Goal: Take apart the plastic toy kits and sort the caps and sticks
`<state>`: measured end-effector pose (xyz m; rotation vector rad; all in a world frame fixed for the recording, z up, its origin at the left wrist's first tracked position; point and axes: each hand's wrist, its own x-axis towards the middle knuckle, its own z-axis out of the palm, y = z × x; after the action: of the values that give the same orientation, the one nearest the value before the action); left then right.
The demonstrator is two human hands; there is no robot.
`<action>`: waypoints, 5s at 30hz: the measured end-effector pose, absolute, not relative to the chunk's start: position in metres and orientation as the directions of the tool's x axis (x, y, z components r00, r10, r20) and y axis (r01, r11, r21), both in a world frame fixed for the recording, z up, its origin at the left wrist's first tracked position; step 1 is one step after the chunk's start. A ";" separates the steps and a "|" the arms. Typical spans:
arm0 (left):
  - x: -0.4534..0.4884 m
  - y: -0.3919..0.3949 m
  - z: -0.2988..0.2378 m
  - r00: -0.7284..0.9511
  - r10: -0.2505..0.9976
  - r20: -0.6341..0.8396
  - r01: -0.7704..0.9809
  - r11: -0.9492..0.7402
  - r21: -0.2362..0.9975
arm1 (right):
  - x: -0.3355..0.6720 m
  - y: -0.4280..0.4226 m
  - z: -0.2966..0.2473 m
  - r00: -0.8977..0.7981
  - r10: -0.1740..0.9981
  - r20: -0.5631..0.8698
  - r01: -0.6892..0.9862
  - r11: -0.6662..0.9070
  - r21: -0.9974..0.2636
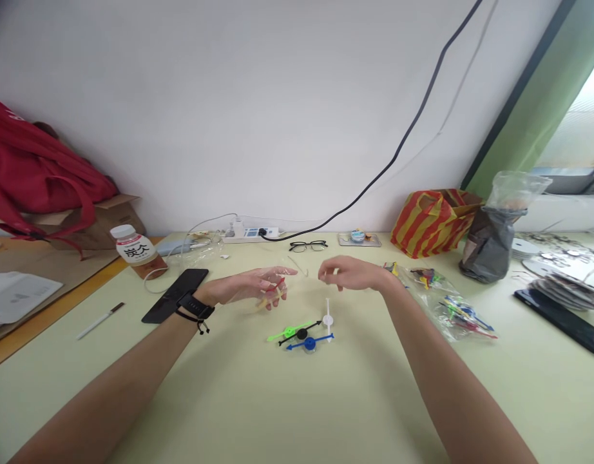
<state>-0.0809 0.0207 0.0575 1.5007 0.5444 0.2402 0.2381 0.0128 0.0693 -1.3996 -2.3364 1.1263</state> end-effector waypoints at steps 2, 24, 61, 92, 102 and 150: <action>-0.082 0.021 0.057 0.854 0.476 -0.209 0.193 0.083 0.978 | 0.243 0.016 0.057 -0.564 0.723 -0.398 0.703 0.168 -0.691; -0.083 0.020 0.057 0.843 0.491 -0.218 0.174 0.135 0.975 | 0.271 0.007 0.095 -0.404 0.896 0.186 0.298 0.321 -0.899; -0.065 0.025 0.036 0.747 0.614 -0.254 0.026 0.354 0.935 | 0.200 0.004 0.077 -0.245 0.808 0.535 0.491 0.580 -0.650; -0.054 0.022 -0.013 0.466 0.866 0.183 0.288 -0.344 0.894 | 0.191 -0.008 0.069 -0.783 0.616 -0.086 0.487 0.521 -0.701; -0.043 0.007 -0.012 0.490 0.826 0.278 0.299 -0.459 0.837 | 0.216 -0.028 0.123 -0.472 0.828 0.302 0.377 0.499 -0.780; -0.046 0.017 -0.022 0.449 0.836 0.314 0.278 -0.465 0.840 | 0.167 -0.019 0.052 -0.828 0.483 -0.284 0.550 0.603 -0.579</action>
<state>-0.0464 0.0173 -0.0216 1.9707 0.9323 0.9726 0.1671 -0.0188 0.0523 -0.9366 -2.8992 1.1017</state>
